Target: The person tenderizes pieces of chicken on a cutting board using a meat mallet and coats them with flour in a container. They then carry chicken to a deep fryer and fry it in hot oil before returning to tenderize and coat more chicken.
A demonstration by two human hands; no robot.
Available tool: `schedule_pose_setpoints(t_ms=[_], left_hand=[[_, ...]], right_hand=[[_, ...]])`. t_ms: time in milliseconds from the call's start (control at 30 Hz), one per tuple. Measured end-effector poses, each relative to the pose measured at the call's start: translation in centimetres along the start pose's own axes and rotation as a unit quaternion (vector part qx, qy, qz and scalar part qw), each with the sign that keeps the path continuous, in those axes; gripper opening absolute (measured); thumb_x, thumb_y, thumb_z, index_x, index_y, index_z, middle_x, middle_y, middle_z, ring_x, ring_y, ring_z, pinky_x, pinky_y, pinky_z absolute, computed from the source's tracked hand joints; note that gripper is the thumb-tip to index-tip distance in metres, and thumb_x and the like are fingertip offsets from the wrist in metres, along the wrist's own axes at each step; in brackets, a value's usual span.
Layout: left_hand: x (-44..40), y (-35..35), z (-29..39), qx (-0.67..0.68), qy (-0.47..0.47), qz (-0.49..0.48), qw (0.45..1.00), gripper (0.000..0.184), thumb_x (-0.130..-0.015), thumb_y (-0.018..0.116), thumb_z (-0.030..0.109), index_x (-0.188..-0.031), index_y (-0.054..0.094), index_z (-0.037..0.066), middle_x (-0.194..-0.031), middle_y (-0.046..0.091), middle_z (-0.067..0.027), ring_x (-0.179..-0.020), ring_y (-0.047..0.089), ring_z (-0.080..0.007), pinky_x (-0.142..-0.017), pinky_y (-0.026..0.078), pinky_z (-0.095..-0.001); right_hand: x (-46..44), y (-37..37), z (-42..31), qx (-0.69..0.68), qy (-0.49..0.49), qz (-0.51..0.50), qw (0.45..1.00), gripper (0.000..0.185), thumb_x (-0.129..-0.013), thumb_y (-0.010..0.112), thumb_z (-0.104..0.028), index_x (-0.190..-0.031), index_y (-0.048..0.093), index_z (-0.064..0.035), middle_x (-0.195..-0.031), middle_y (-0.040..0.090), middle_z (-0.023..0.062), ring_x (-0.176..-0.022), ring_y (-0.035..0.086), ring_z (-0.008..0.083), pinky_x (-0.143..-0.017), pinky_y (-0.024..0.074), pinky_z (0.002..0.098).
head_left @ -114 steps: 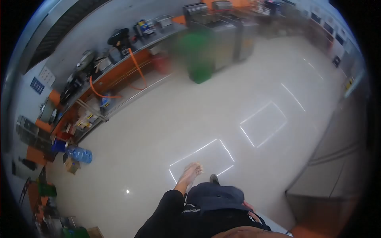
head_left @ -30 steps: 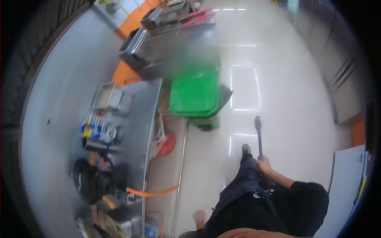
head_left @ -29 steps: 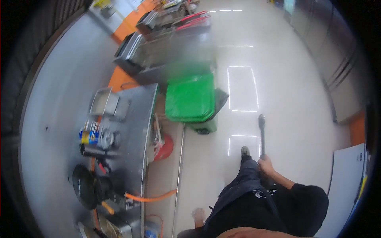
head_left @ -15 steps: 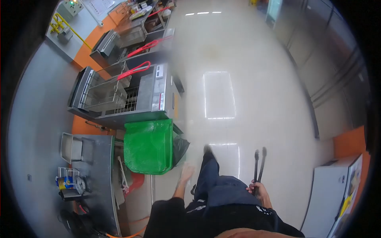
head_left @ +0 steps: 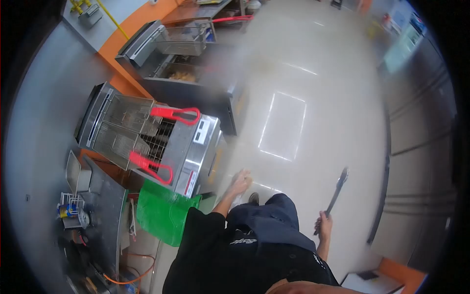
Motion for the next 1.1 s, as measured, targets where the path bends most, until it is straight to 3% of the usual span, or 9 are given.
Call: schedule_pose_setpoints(t_ms=[167, 233, 300, 367, 467, 500, 767, 933, 1100], left_hand=[[-0.8, 0.8, -13.4, 0.310, -0.167, 0.013, 0.936, 0.041, -0.092, 0.057, 0.017, -0.131, 0.050, 0.004, -0.116, 0.061, -0.0122, -0.101, 0.061, -0.0200, -0.086, 0.052, -0.0342], [4.2, 0.0, -20.5, 0.229, -0.242, 0.163, 0.928, 0.042, -0.090, 0.060, 0.018, -0.129, 0.051, 0.006, -0.114, 0.061, -0.0102, -0.100, 0.061, -0.0185, -0.080, 0.052, -0.0364], [9.8, 1.5, -25.9, -0.161, -0.361, 0.099, 0.913, 0.032, -0.089, 0.061, 0.020, -0.117, 0.058, 0.005, -0.108, 0.060, -0.0084, -0.096, 0.060, -0.0178, -0.075, 0.052, -0.0376], [12.0, 6.0, -18.7, -0.462, -0.216, -0.133, 0.850, 0.020, -0.087, 0.059, 0.027, -0.087, 0.064, 0.007, -0.085, 0.062, -0.0092, -0.084, 0.060, -0.0254, -0.074, 0.050, -0.0448], [18.1, 11.3, -15.1, -0.345, -0.312, -0.105, 0.879, 0.017, -0.080, 0.063, 0.028, -0.078, 0.065, 0.011, -0.081, 0.064, -0.0066, -0.078, 0.062, -0.0240, -0.068, 0.049, -0.0435], [20.2, 13.2, -14.3, -0.277, -0.363, -0.057, 0.888, 0.016, -0.077, 0.065, 0.028, -0.075, 0.065, 0.012, -0.079, 0.065, -0.0057, -0.076, 0.063, -0.0235, -0.066, 0.049, -0.0431], [19.0, 18.3, -8.4, -0.212, -0.493, 0.026, 0.844, 0.016, -0.068, 0.068, 0.030, -0.071, 0.068, 0.014, -0.078, 0.066, -0.0076, -0.074, 0.064, -0.0269, -0.062, 0.049, -0.0421], [13.0, 7.0, -2.7, -0.048, -0.602, 0.087, 0.792, 0.015, -0.080, 0.063, 0.023, -0.077, 0.064, 0.009, -0.084, 0.066, -0.0089, -0.081, 0.063, -0.0287, -0.075, 0.052, -0.0418], [15.3, 10.6, -5.3, 0.249, -0.538, 0.401, 0.699, 0.017, -0.088, 0.047, 0.017, -0.094, 0.056, 0.003, -0.093, 0.059, -0.0119, -0.089, 0.059, -0.0282, -0.080, 0.050, -0.0434]], right_hand=[[-11.8, 9.6, -23.9, 0.283, -0.213, -0.107, 0.929, 0.053, -0.078, 0.070, -0.022, -0.119, 0.053, 0.0074, -0.072, 0.055, 0.0045, -0.056, 0.050, 0.0110, -0.049, 0.0427, 0.0292], [-12.1, 16.5, -35.2, 0.308, -0.342, -0.139, 0.877, 0.043, -0.070, 0.074, -0.019, -0.102, 0.056, 0.0023, -0.071, 0.051, 0.0036, -0.062, 0.052, 0.0141, -0.055, 0.0440, 0.0306], [-13.0, 23.8, -43.1, 0.316, -0.388, -0.234, 0.834, 0.060, -0.066, 0.076, -0.019, -0.118, 0.056, 0.0041, -0.072, 0.053, 0.0044, -0.064, 0.052, 0.0141, -0.058, 0.0462, 0.0309], [-12.6, 31.0, -49.8, 0.283, -0.476, -0.290, 0.781, 0.072, -0.071, 0.079, -0.026, -0.128, 0.051, 0.0062, -0.076, 0.060, 0.0073, -0.065, 0.056, 0.0141, -0.061, 0.0493, 0.0302], [-8.2, 41.2, -56.4, 0.399, -0.371, -0.366, 0.755, 0.075, -0.075, 0.078, -0.036, -0.131, 0.049, 0.0063, -0.085, 0.066, 0.0188, -0.066, 0.063, 0.0209, -0.059, 0.0506, 0.0332], [-7.6, 45.3, -58.1, 0.357, -0.514, -0.374, 0.685, 0.080, -0.074, 0.078, -0.043, -0.130, 0.049, 0.0070, -0.087, 0.065, 0.0231, -0.076, 0.065, 0.0285, -0.070, 0.0511, 0.0376], [0.6, 76.7, -56.9, 0.488, -0.680, -0.337, 0.431, 0.056, -0.076, 0.073, -0.046, -0.102, 0.063, 0.0030, -0.099, 0.066, 0.0229, -0.095, 0.065, 0.0366, -0.080, 0.0531, 0.0422], [3.5, 90.9, -53.0, 0.619, -0.681, -0.304, 0.248, 0.039, -0.075, 0.075, -0.035, -0.103, 0.070, -0.0080, -0.105, 0.070, 0.0115, -0.098, 0.068, 0.0275, -0.077, 0.0563, 0.0374], [1.7, 105.6, -47.1, 0.640, -0.683, -0.290, 0.200, 0.031, -0.079, 0.072, -0.024, -0.108, 0.071, -0.0144, -0.112, 0.069, 0.0067, -0.103, 0.066, 0.0227, -0.075, 0.0577, 0.0383]])
Point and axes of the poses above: each hand's wrist, its own x-axis away from the middle knuckle, its own y-axis out of the palm, z = x × y, the point moved 10 cm from there along -x, towards the middle knuckle
